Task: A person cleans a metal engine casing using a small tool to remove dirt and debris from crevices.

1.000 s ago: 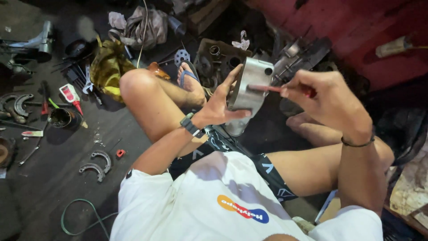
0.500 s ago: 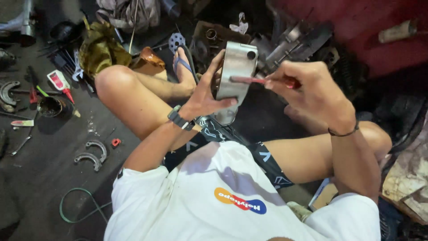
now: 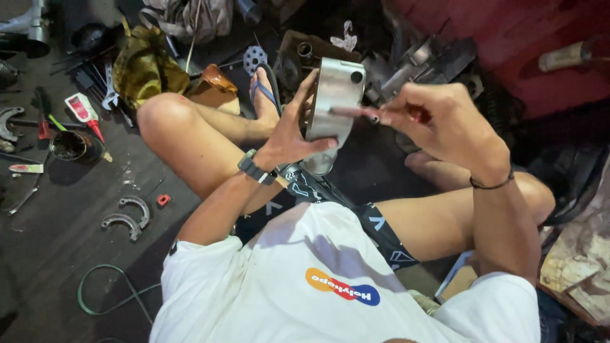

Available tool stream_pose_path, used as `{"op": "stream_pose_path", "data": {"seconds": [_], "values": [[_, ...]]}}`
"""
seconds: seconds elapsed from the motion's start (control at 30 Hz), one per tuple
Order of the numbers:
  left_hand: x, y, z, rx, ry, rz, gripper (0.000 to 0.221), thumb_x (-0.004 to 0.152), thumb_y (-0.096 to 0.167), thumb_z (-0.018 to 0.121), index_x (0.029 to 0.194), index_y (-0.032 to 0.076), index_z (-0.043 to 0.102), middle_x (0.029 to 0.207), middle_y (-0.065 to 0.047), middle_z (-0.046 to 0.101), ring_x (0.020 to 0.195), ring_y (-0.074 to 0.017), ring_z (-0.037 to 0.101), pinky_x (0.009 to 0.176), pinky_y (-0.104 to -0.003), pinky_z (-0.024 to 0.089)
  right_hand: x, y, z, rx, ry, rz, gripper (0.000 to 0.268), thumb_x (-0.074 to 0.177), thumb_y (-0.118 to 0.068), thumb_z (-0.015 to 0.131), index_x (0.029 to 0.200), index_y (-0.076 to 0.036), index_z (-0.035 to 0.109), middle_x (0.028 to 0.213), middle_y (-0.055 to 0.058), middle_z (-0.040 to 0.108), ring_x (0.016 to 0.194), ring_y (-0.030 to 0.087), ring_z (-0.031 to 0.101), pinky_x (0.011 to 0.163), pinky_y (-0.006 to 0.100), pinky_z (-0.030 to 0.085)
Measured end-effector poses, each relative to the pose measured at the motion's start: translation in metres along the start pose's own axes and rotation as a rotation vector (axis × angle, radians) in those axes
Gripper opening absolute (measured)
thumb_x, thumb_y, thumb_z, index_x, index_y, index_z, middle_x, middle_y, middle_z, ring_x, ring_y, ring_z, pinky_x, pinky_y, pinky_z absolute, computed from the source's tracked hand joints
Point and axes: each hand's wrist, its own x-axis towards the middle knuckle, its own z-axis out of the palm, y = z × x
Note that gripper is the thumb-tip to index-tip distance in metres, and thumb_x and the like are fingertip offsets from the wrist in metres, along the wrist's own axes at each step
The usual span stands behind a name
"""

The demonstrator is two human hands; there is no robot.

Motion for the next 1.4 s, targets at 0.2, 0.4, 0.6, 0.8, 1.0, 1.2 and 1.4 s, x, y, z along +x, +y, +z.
{"op": "stream_pose_path", "data": {"seconds": [0.2, 0.4, 0.6, 0.8, 1.0, 1.2, 1.4], "values": [[-0.007, -0.004, -0.006, -0.022, 0.033, 0.057, 0.114, 0.08, 0.015, 0.091, 0.164, 0.01, 0.014, 0.164, -0.018, 0.039, 0.149, -0.0336, 0.047, 0.127, -0.045, 0.038, 0.005, 0.002, 0.004, -0.032, 0.06, -0.071, 0.012, 0.097, 0.004, 0.081, 0.098, 0.006, 0.07, 0.082, 0.011, 0.068, 0.058, 0.022, 0.05, 0.057, 0.034, 0.04], [-0.012, -0.004, -0.011, -0.012, 0.057, 0.053, 0.112, 0.077, 0.01, 0.088, 0.163, 0.01, 0.016, 0.158, -0.019, 0.047, 0.137, -0.0344, 0.059, 0.118, -0.044, 0.049, 0.01, 0.003, 0.013, -0.094, 0.102, -0.098, 0.018, 0.1, 0.002, 0.083, 0.096, 0.008, 0.067, 0.092, 0.014, 0.073, 0.06, 0.026, 0.054, 0.059, 0.037, 0.042], [-0.012, -0.003, -0.009, 0.021, 0.018, 0.071, 0.114, 0.078, 0.016, 0.089, 0.163, 0.01, 0.014, 0.152, -0.02, 0.055, 0.134, -0.0358, 0.064, 0.116, -0.043, 0.052, 0.013, 0.001, 0.015, -0.031, 0.025, -0.115, 0.015, 0.096, 0.001, 0.079, 0.091, 0.003, 0.066, 0.085, 0.01, 0.068, 0.06, 0.024, 0.05, 0.06, 0.036, 0.04], [-0.011, -0.004, -0.011, 0.209, 0.043, 0.111, 0.117, 0.072, 0.015, 0.094, 0.161, 0.006, 0.019, 0.153, -0.02, 0.053, 0.135, -0.0342, 0.061, 0.118, -0.041, 0.047, 0.016, 0.004, 0.019, -0.068, -0.042, -0.124, 0.011, 0.094, -0.008, 0.079, 0.097, -0.002, 0.071, 0.082, 0.009, 0.069, 0.059, 0.028, 0.054, 0.059, 0.038, 0.043], [-0.011, -0.005, -0.007, 0.325, 0.099, 0.188, 0.114, 0.073, 0.022, 0.095, 0.159, 0.003, 0.023, 0.151, -0.021, 0.052, 0.136, -0.0363, 0.061, 0.12, -0.044, 0.048, 0.025, 0.008, 0.013, 0.048, -0.098, -0.094, 0.012, 0.092, -0.001, 0.079, 0.092, 0.003, 0.068, 0.075, 0.01, 0.065, 0.052, 0.022, 0.047, 0.052, 0.034, 0.039], [-0.013, -0.008, -0.005, 0.332, 0.191, 0.15, 0.118, 0.07, 0.017, 0.098, 0.16, 0.007, 0.023, 0.16, -0.015, 0.042, 0.146, -0.0326, 0.053, 0.126, -0.043, 0.044, 0.025, 0.028, 0.008, 0.014, 0.002, -0.119, 0.015, 0.095, 0.01, 0.082, 0.105, 0.011, 0.071, 0.093, 0.017, 0.07, 0.067, 0.026, 0.055, 0.063, 0.035, 0.043], [-0.01, -0.018, -0.003, 0.441, 0.238, 0.215, 0.115, 0.071, 0.018, 0.097, 0.157, 0.008, 0.022, 0.157, -0.013, 0.039, 0.142, -0.0331, 0.052, 0.122, -0.042, 0.046, 0.033, 0.037, 0.006, -0.105, 0.04, -0.279, 0.015, 0.089, 0.005, 0.087, 0.098, 0.002, 0.075, 0.093, 0.012, 0.07, 0.084, 0.03, 0.059, 0.082, 0.039, 0.043]]}}
